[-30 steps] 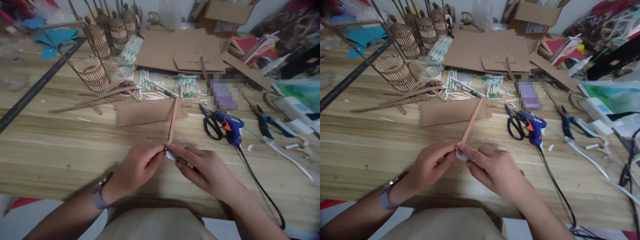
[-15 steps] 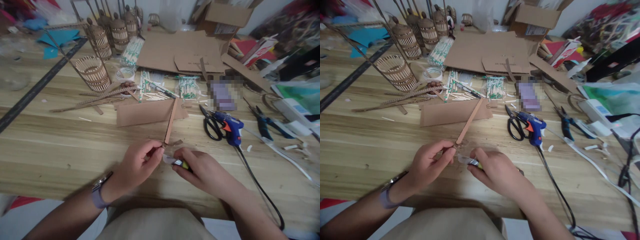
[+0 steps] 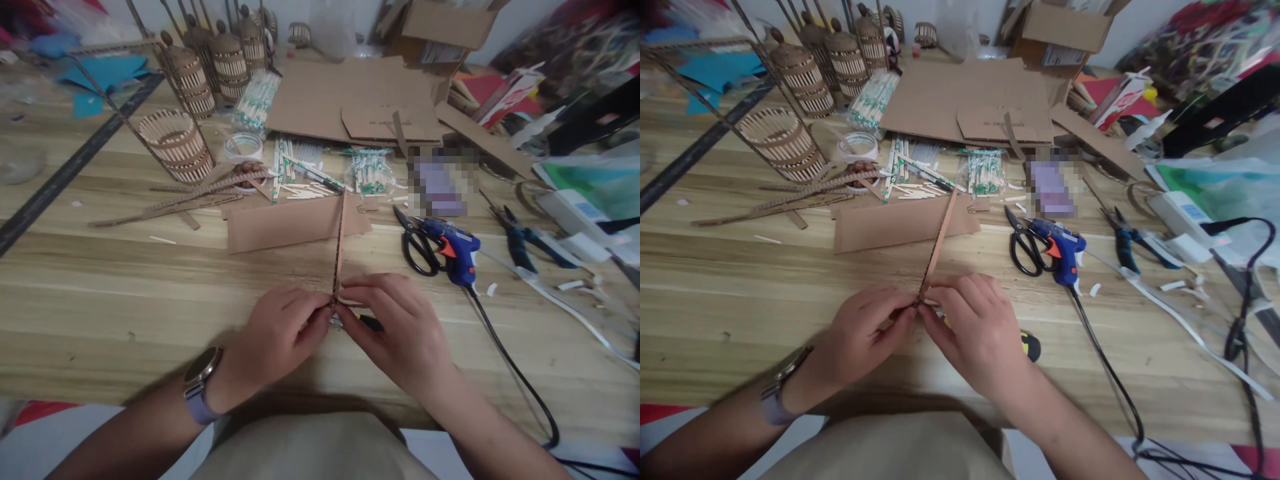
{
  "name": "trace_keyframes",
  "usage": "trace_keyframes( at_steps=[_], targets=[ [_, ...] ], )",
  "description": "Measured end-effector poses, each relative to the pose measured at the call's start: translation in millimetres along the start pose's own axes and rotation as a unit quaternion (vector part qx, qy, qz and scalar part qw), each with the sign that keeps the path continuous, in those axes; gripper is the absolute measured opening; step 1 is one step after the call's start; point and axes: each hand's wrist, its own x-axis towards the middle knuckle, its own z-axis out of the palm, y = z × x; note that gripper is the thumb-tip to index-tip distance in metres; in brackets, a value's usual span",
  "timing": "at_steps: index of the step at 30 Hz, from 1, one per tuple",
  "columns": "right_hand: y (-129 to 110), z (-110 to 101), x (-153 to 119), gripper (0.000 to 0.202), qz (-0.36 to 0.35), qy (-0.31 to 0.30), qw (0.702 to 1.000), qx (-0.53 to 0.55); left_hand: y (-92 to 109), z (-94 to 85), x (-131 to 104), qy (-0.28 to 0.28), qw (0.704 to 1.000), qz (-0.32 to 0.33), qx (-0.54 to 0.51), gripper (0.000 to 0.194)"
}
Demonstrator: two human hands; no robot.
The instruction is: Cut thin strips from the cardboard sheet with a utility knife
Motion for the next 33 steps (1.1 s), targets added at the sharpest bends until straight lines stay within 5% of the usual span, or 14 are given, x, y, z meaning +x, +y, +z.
trace_keyframes(
  at_steps=[5,12,33],
  targets=[
    [-2.6,7.7,-1.8,0.01,0.007,0.016,1.0,0.015,-1.5,3.2,0.0,-0.009,0.999,0.034,0.032,0.019],
    [-3.1,11.0,-5.8,0.013,0.042,0.036,0.996,0.065,-3.9,3.8,-0.4,-0.037,0.999,-0.016,-0.033,0.021],
    [4.9,3.1,-2.6,0.012,0.151,-0.023,0.956,0.251,-3.6,-1.1,1.8,-0.056,0.996,0.008,-0.075,0.013]
  ],
)
